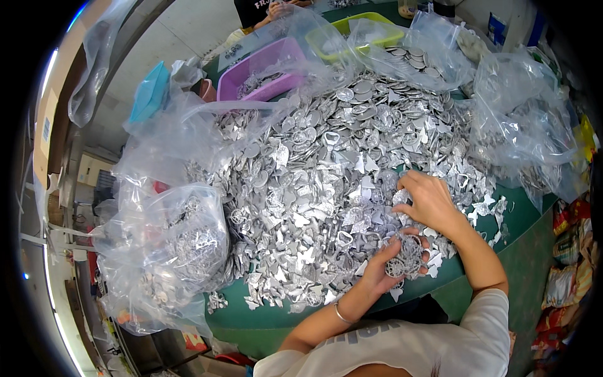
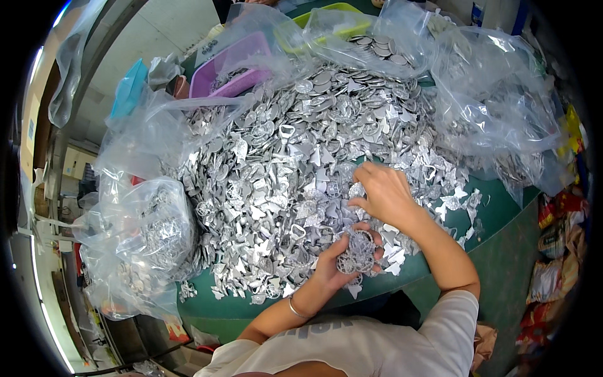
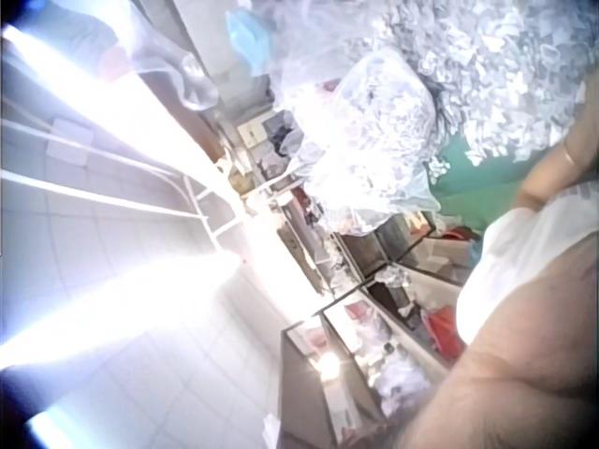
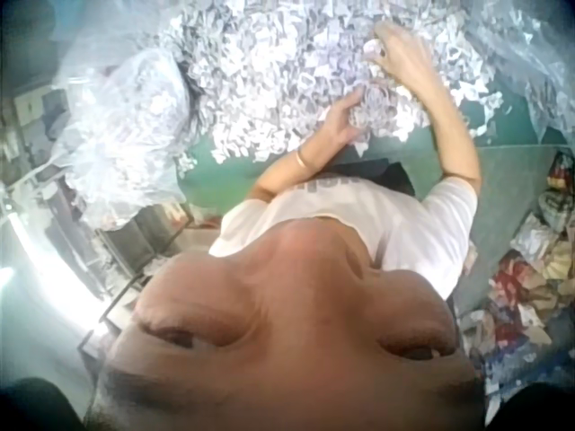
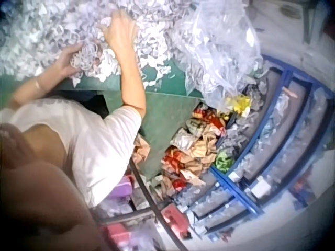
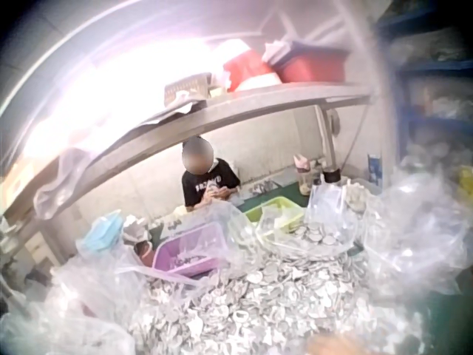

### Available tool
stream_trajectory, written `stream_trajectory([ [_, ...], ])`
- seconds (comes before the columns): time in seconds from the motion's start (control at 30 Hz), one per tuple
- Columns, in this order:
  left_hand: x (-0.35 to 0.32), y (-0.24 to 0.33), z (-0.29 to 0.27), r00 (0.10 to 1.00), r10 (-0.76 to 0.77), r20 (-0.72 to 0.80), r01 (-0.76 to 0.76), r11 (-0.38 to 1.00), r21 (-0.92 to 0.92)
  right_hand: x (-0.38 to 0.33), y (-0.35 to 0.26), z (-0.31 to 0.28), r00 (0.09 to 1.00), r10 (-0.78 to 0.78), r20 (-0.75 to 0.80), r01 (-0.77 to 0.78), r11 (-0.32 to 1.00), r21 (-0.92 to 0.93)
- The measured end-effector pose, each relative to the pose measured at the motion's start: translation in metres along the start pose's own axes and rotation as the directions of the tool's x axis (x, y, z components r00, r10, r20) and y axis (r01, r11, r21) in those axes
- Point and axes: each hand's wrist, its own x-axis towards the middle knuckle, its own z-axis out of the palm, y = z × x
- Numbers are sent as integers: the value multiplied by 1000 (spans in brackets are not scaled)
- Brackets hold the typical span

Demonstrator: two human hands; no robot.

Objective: The person picks up metal butterfly-shaped parts from a large pile on a table, stacks them in their hand, and places the stacks into plastic bags.

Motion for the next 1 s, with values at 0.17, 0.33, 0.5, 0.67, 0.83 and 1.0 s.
stream_trajectory([
  [0.17, 0, -1, -2, 1000, -3, -13, 3, 1000, 2, 1, 3, 0, 1000, 6, -31, -4, 998, 67],
  [0.33, -1, -1, -4, 1000, -4, -18, 5, 1000, 30, 1, 1, -5, 998, 53, 16, -55, 993, 103],
  [0.5, 0, -1, -4, 1000, -13, -16, 14, 999, 34, 2, 3, -7, 998, 48, 48, -54, 990, 131],
  [0.67, 0, -1, -4, 999, -13, -34, 14, 999, 32, 1, 6, -4, 999, 5, 51, -11, 993, 117],
  [0.83, 0, -1, -1, 1000, 1, -13, -1, 1000, 7, 1, 5, -4, 1000, -17, 20, 14, 990, 142],
  [1.0, -1, -1, -2, 1000, 0, -14, 1, 1000, 10, 2, 11, 0, 999, -29, -22, 33, 979, 201],
])
